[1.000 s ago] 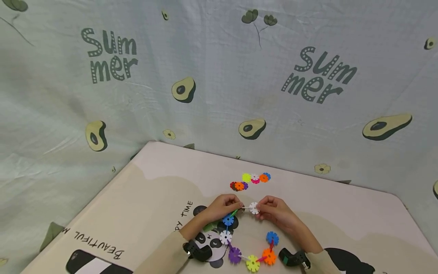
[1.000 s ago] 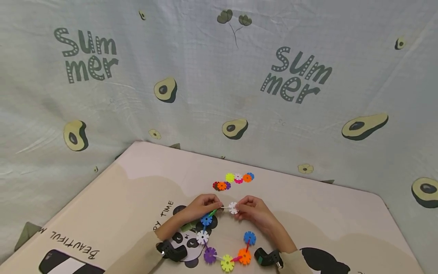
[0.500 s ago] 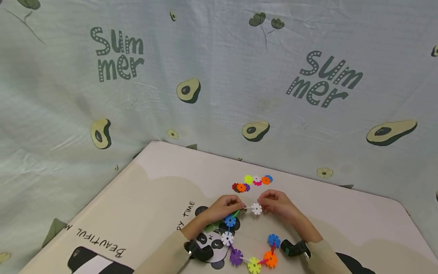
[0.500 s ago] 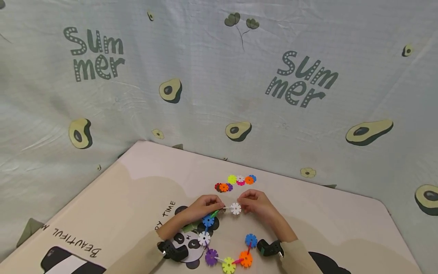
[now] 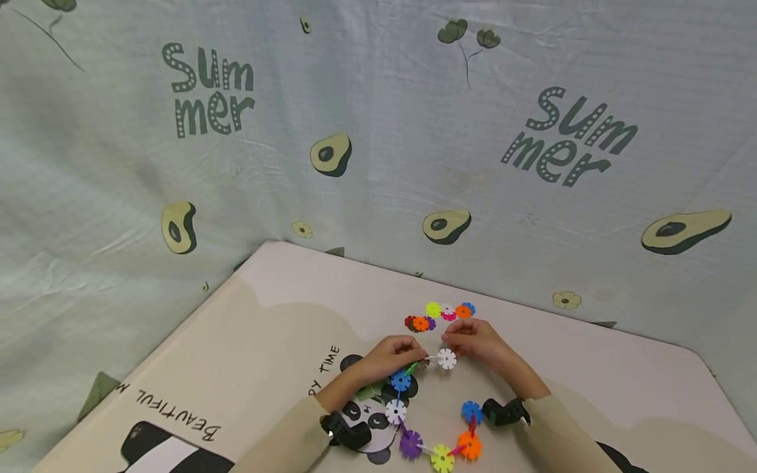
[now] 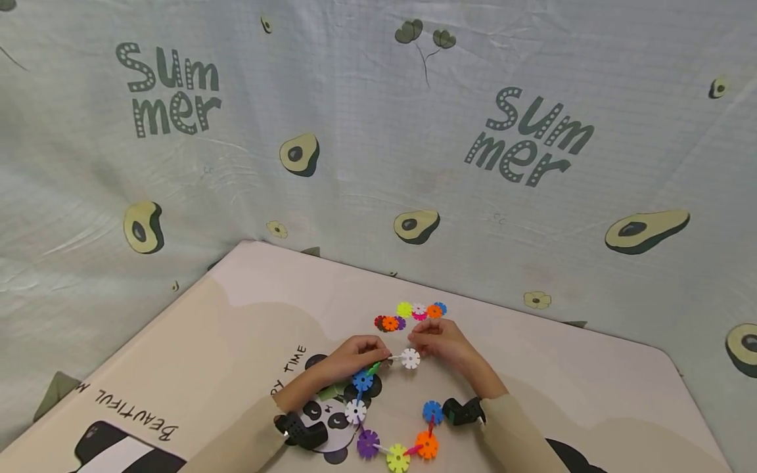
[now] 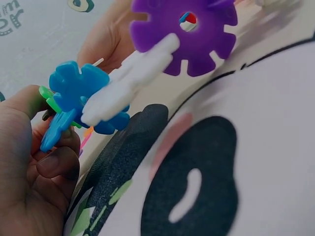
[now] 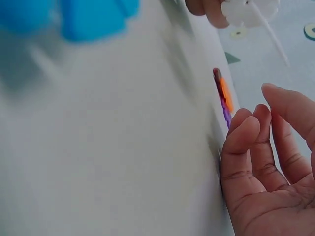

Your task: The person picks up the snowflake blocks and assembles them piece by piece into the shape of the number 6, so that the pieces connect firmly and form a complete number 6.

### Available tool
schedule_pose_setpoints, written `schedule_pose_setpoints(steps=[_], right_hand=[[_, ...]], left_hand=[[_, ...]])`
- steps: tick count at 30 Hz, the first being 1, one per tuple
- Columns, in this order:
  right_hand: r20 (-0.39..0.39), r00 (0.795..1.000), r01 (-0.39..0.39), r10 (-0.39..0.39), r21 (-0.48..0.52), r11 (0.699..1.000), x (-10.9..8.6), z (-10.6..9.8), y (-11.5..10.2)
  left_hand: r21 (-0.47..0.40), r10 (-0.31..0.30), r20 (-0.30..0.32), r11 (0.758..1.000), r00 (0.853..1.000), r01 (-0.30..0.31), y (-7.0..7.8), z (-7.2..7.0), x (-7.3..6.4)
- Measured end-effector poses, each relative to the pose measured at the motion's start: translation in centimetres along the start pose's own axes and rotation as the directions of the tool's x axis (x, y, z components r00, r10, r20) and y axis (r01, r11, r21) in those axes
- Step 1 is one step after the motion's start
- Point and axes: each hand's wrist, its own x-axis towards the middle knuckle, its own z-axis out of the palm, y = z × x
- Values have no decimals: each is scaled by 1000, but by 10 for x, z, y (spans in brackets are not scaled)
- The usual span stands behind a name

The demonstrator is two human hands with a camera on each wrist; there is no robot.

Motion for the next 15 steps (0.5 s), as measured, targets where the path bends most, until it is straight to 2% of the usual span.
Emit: schedule_pose_setpoints(steps=[4, 9, 15], right_hand=[[-19, 1000, -4, 4, -18, 1000, 7, -1, -2], [-49, 999, -3, -1, -98, 995, 15, 1, -5], [-31, 999, 23, -29, -161, 987, 22, 4, -9]], left_hand=[[-3, -4, -7, 1000, 1000, 4, 0, 0, 0], [-16, -5, -10, 1000, 1000, 4, 0, 0, 0], [-23, 5, 2, 1000, 1000, -5, 1, -1, 0]])
